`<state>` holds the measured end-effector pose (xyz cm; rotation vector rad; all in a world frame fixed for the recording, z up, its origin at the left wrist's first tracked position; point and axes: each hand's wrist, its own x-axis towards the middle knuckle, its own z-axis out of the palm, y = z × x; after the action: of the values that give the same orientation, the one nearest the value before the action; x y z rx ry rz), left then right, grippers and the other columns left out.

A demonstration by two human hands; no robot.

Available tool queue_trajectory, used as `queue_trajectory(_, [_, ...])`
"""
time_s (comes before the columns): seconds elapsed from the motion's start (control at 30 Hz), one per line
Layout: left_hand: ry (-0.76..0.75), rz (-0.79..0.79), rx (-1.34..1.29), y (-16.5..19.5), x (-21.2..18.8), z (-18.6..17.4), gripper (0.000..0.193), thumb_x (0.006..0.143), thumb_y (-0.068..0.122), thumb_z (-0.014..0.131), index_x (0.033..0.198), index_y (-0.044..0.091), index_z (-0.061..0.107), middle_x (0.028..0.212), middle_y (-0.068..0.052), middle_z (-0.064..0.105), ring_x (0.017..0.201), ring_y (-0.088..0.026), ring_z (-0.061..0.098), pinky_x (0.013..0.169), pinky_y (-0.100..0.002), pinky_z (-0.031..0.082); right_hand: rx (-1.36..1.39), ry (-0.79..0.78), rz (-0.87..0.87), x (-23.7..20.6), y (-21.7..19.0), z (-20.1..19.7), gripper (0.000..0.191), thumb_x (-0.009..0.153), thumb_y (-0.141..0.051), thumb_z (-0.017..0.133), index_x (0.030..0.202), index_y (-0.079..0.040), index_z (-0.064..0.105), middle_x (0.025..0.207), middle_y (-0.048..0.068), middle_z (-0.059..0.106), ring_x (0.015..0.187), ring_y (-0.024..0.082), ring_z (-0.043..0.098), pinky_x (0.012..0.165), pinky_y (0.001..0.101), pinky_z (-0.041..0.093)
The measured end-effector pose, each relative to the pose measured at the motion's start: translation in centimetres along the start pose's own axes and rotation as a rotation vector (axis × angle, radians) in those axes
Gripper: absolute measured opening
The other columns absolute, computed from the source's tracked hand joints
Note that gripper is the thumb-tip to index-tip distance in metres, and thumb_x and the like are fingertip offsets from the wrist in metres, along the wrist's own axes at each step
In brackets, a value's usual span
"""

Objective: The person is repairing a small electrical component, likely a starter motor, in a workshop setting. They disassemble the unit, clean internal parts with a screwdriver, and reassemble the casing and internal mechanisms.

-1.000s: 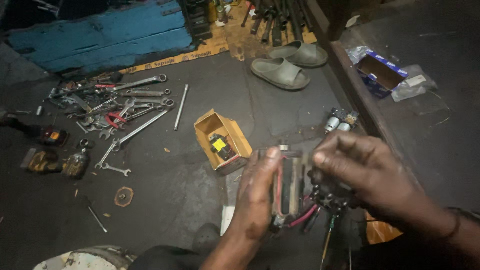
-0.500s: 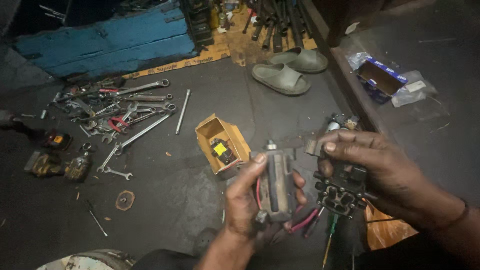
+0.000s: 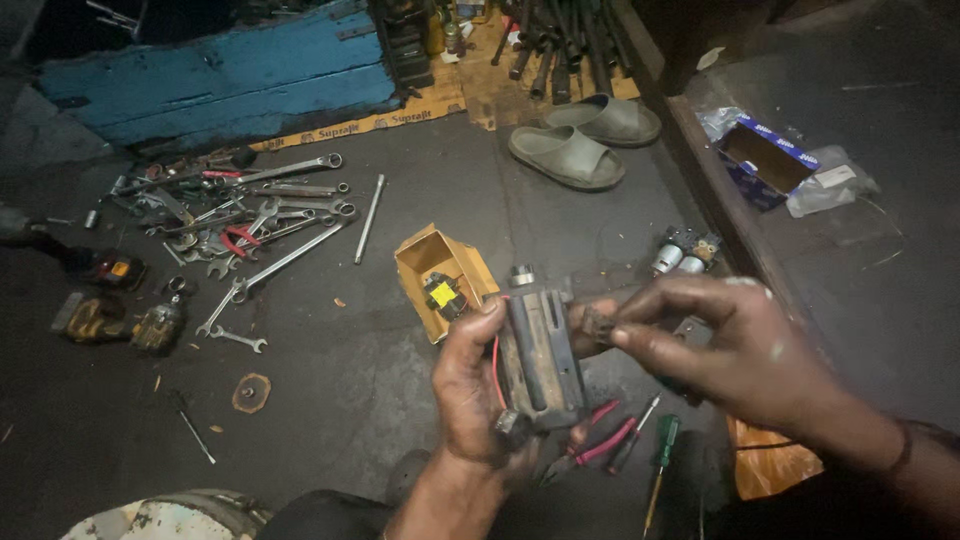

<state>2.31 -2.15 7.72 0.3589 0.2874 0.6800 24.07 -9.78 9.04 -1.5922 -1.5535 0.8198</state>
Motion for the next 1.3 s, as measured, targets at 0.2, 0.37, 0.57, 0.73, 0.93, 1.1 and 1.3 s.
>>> queue_trajectory(0.2, [0.107, -0.045, 0.064, -0.2, 0.1, -0.4, 0.054, 0.098, 0.044, 0.047, 0.123, -0.002, 0.061, 0.107, -0.028, 0.07, 0.081, -0.033, 0.07, 0.049, -0.035, 0.06, -0.133, 0.04, -0.066, -0.1, -0.7, 0.1, 0.022, 0.088, -0.02, 0.076, 0.106, -0.008, 0.073, 0.103, 0.006, 0.078, 0.085, 0.015, 0.075, 0.07, 0.0301, 0.065])
queue_trajectory(0.37, [0.118, -0.042, 0.276, -1.1, 0.2, -1.2, 0.061, 0.098, 0.05, 0.053, 0.136, 0.002, 0.049, 0.108, -0.019, 0.069, 0.094, -0.027, 0.071, 0.052, -0.033, 0.058, -0.177, 0.153, -0.076, -0.1, -1.5, -0.1, 0.016, 0.084, -0.015, 0.074, 0.098, -0.007, 0.074, 0.09, 0.008, 0.08, 0.082, 0.018, 0.076, 0.069, 0.0321, 0.068])
queue_trajectory(0.57, [0.401, 0.271, 0.584, -2.1, 1.0, -1.7, 0.069, 0.1, 0.066, 0.036, 0.141, 0.012, 0.046, 0.133, 0.0, 0.065, 0.124, -0.009, 0.061, 0.098, -0.024, 0.049, -0.36, 0.133, -0.32, -0.2, -2.3, 0.1, 0.027, 0.088, -0.025, 0.076, 0.112, -0.013, 0.074, 0.089, 0.003, 0.078, 0.078, 0.013, 0.071, 0.065, 0.0269, 0.063])
queue_trajectory(0.73, [0.543, -0.189, 0.338, -3.2, 1.7, -1.7, 0.066, 0.104, 0.059, 0.044, 0.129, -0.001, 0.058, 0.112, -0.018, 0.057, 0.107, -0.032, 0.054, 0.094, -0.054, 0.044, -0.579, 0.104, -0.524, -0.2, -2.9, 0.6, 0.04, 0.077, -0.035, 0.082, 0.108, -0.01, 0.074, 0.074, 0.003, 0.071, 0.064, 0.014, 0.064, 0.06, 0.0357, 0.052])
queue_trajectory(0.93, [0.357, 0.039, 0.713, -3.9, 1.2, -1.1, 0.05, 0.098, 0.05, 0.05, 0.116, 0.006, 0.064, 0.111, -0.007, 0.066, 0.107, -0.016, 0.061, 0.096, -0.033, 0.047, -0.685, 0.08, -0.537, -0.2, -3.2, 0.9, 0.042, 0.076, -0.042, 0.081, 0.106, -0.013, 0.075, 0.075, 0.003, 0.068, 0.069, 0.016, 0.062, 0.062, 0.0377, 0.05])
queue_trajectory(1.1, [0.415, 0.057, 0.821, -3.6, 1.3, -0.3, 0.046, 0.098, 0.049, 0.055, 0.11, 0.006, 0.063, 0.104, -0.007, 0.067, 0.102, -0.015, 0.061, 0.093, -0.033, 0.049, -0.696, 0.137, -0.53, -0.1, -3.2, 0.6, 0.033, 0.078, -0.041, 0.08, 0.097, -0.015, 0.076, 0.067, 0.0, 0.066, 0.063, 0.015, 0.058, 0.058, 0.0385, 0.043])
queue_trajectory(1.3, [0.268, 0.067, 0.903, -3.3, 0.4, -0.1, 0.045, 0.098, 0.049, 0.054, 0.107, 0.006, 0.064, 0.098, -0.006, 0.067, 0.094, -0.014, 0.063, 0.084, -0.031, 0.052, -0.844, 0.193, -0.397, -0.1, -2.9, -0.4, 0.033, 0.082, -0.044, 0.08, 0.096, -0.014, 0.077, 0.079, 0.004, 0.074, 0.067, 0.017, 0.058, 0.063, 0.043, 0.043])
